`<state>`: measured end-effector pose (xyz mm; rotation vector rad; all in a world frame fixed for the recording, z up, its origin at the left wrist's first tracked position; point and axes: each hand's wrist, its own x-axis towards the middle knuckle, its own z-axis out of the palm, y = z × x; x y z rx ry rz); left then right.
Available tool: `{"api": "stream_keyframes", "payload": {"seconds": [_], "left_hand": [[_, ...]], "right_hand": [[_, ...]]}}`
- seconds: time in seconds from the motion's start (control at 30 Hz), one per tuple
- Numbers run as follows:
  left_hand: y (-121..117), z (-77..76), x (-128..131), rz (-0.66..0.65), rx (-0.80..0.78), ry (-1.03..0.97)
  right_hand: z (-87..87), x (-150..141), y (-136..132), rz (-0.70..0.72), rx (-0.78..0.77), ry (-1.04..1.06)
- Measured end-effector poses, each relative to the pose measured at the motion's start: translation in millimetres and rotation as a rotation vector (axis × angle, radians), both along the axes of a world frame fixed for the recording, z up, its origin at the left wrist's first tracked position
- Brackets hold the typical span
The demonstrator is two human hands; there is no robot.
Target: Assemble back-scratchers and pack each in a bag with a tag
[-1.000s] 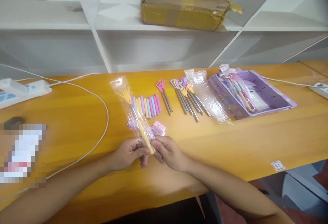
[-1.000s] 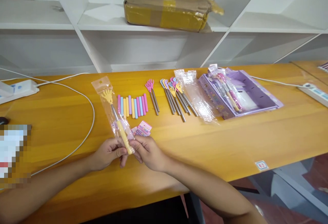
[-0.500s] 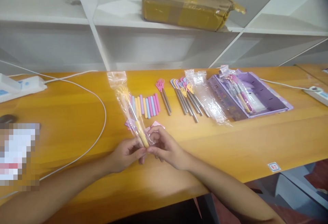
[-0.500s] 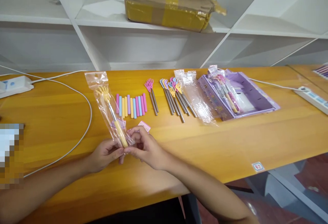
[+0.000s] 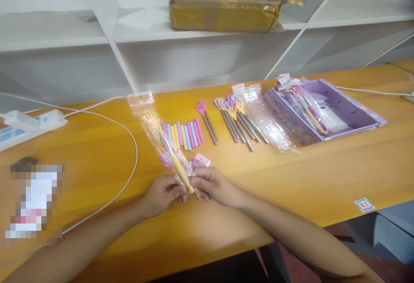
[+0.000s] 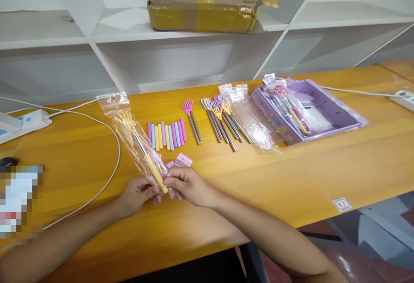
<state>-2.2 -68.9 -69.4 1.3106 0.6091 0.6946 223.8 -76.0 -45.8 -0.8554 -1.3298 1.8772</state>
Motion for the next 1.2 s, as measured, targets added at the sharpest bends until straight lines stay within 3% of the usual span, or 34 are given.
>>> {"api": "stream_keyframes", "payload": {"seconds": [0.17,0.27,0.33,0.43,0.5,0.6,0.73,0.87,0.97,1.07,1.2], "left_hand": [[7.4,3.6,-4.4,-0.015,0.100,0.135],[21.1,18.2,-11.5,-0.019,0.334,0.281],[36.0,30.7,-18.7,0.062,0.419,0.296],[61.1,45.4,-31.1,0.271,0.344,0.181],[72.9,49.4,-37.9,0.314,0.262,0.162],[74.3,47.4,-41.1,0.253,0.147,0.236],[53.5,40.9,-31.5,0.090,0.047,0.309],[38.2,37.4,-19.0,0.009,-0.012,0.230],[41.9,35.3,-15.9,0.065,-0.033,0.041],[52.1,32.9,-17.5,0.221,0.042,-0.009],[59.8,26.9,-21.0,0.295,0.049,0.036]], "right_hand": [[-0.6,4.3,4.0,-0.001,0.035,-0.019],[3.6,7.0,4.3,-0.008,0.133,-0.116],[7.6,6.5,1.3,0.030,0.200,-0.164],[12.8,2.6,-7.9,0.121,0.307,-0.209],[14.0,-0.8,-14.8,0.162,0.398,-0.229],[11.0,-4.9,-21.7,0.179,0.588,-0.247],[5.4,-7.0,-21.9,0.157,0.989,-0.311],[6.4,-7.3,-19.6,0.242,1.214,-0.378],[4.8,-9.4,-22.3,0.358,1.282,-0.368],[-0.2,-12.1,-27.3,0.478,1.284,-0.298],[-1.6,-10.0,-28.7,0.624,1.117,-0.184]]}}
